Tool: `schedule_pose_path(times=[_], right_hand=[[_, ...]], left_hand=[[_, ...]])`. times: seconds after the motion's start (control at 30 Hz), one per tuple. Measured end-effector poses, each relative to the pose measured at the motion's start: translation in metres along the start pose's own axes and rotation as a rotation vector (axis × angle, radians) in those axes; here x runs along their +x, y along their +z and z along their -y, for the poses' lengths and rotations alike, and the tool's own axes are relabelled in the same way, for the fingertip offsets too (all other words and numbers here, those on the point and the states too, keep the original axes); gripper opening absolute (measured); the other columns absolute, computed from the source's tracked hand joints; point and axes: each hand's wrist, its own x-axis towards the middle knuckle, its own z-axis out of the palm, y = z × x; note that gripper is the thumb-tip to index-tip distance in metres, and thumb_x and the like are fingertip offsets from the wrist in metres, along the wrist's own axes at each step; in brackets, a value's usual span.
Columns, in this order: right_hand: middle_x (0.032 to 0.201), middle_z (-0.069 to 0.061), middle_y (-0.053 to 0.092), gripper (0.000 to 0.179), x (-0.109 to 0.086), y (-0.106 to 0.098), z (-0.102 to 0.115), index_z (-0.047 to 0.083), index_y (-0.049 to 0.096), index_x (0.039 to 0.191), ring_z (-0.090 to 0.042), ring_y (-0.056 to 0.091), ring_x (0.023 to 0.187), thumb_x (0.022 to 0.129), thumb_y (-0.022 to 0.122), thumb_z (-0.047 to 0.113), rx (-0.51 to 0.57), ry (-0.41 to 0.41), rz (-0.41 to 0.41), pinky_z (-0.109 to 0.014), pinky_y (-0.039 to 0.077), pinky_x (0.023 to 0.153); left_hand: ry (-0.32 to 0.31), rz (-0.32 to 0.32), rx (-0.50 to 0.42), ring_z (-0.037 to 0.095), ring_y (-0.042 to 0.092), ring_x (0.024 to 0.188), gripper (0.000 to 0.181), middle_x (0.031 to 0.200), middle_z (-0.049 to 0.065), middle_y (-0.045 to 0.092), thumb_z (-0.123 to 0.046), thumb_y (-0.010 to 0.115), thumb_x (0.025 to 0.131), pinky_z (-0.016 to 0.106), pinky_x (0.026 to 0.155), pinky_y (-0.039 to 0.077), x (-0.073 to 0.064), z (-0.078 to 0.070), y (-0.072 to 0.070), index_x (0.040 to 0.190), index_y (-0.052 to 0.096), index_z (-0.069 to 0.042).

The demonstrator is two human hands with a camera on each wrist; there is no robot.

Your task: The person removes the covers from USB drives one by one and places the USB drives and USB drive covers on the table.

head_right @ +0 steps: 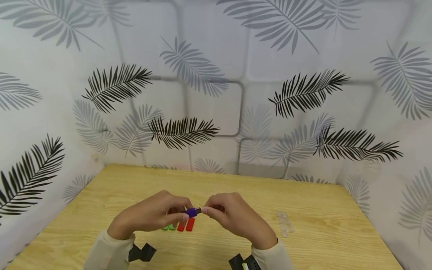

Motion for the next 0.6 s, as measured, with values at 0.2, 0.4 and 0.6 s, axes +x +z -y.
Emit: schedule_pose_path(times=[0.2, 0.4, 0.6], right_hand=[[0.092, 0.008, 0.069, 0.024, -0.003, -0.006, -0.002, 0.014, 0.072, 0.109, -0.006, 0.064, 0.079, 0.098, 0.057, 0.029, -0.012, 0.026, -0.034, -0.028, 0.054, 0.07], [0.099, 0.008, 0.069, 0.023, -0.008, -0.013, -0.006, 0.015, 0.072, 0.113, -0.005, 0.063, 0.082, 0.097, 0.06, 0.026, -0.037, 0.032, -0.064, -0.028, 0.054, 0.073], [0.104, 0.005, 0.068, 0.021, -0.018, -0.026, -0.012, 0.015, 0.072, 0.111, -0.007, 0.061, 0.082, 0.097, 0.06, 0.023, -0.091, 0.074, -0.081, -0.027, 0.052, 0.071]], left_hand=[[-0.052, -0.062, 0.022, 0.002, 0.052, 0.057, 0.007, 0.076, -0.012, 0.064, -0.018, 0.061, 0.096, 0.02, 0.057, 0.046, -0.002, 0.003, -0.003, 0.099, 0.067, -0.015], [-0.068, -0.155, 0.083, 0.004, 0.06, 0.07, 0.006, 0.085, -0.011, 0.068, -0.018, 0.065, 0.094, 0.023, 0.062, 0.049, -0.006, 0.009, -0.009, 0.096, 0.07, -0.017], [-0.081, -0.282, 0.157, 0.007, 0.054, 0.068, 0.005, 0.08, -0.01, 0.062, -0.021, 0.068, 0.091, 0.024, 0.06, 0.046, -0.016, 0.017, -0.019, 0.09, 0.073, -0.018]])
